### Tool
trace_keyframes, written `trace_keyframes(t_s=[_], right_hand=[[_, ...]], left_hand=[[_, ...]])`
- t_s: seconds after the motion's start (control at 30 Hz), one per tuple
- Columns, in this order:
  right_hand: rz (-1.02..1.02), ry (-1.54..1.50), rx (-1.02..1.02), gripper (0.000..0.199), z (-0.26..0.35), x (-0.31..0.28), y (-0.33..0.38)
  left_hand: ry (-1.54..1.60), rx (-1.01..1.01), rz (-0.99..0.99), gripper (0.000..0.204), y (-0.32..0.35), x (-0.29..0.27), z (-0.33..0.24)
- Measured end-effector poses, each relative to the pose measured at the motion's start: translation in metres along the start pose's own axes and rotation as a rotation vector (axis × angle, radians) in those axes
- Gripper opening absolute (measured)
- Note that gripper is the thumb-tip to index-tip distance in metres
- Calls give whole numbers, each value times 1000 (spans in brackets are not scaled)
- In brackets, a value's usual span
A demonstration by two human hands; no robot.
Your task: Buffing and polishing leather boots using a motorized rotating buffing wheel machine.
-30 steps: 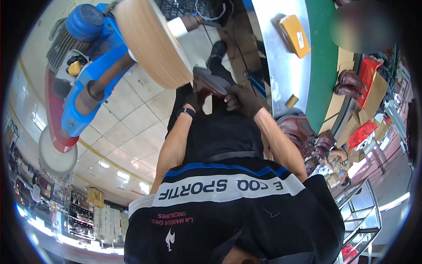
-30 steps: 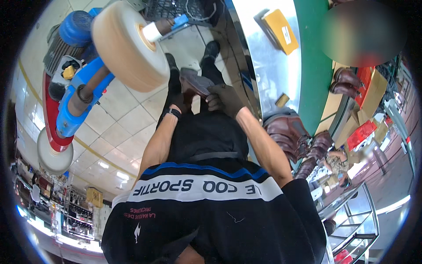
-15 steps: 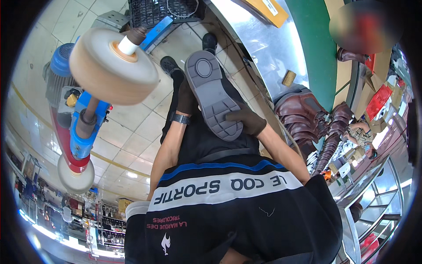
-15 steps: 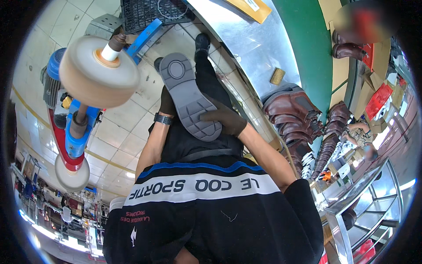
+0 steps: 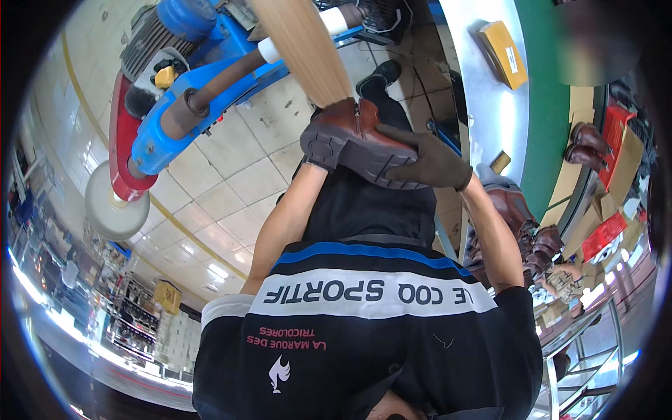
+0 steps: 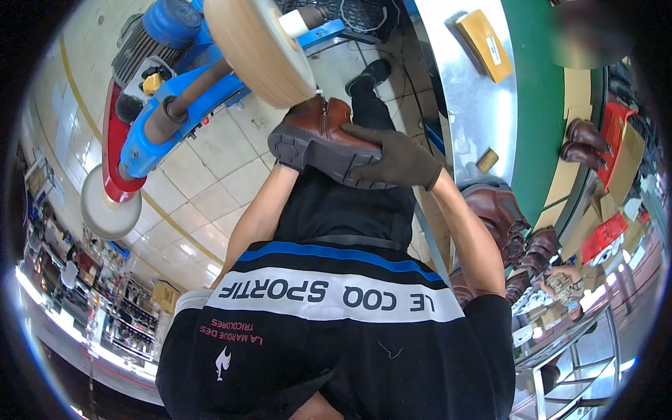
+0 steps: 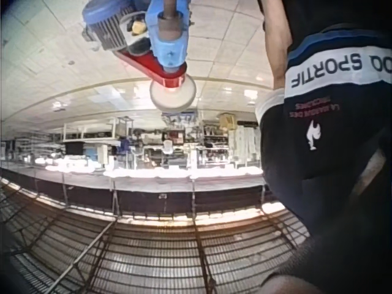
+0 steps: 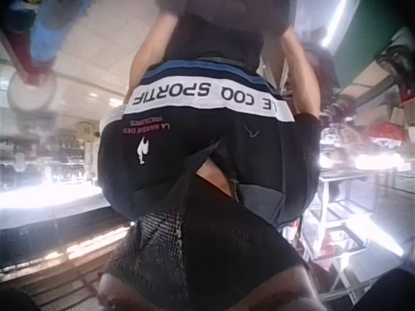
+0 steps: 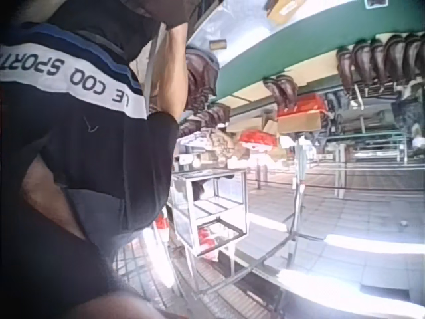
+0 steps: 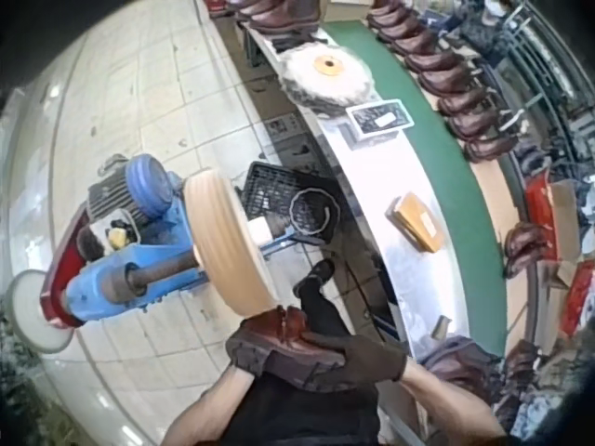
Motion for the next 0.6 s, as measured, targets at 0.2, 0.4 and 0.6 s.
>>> trace_keyframes(t_s=[0.2,0.4,0.6], right_hand=[[30,196,-23,77,19,-28,-55],[81,205,20,74,53,-25,-17],[99,37,170,76,55,-17,32]], left_hand=[[838,66,-474,48,-32,47,94],[1117,-17,-430,45,16,-12,34],[399,-13,-289,41,36,-51,-32]])
Point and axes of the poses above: each hand's wrist, its own y-axis away from the middle knuckle, its own x-axis out of the palm, z = x × y, the point moved 5 cm from there along -y, towards the middle knuckle, and after that the axes turned 1 degree about z, right-handed, at the moved point
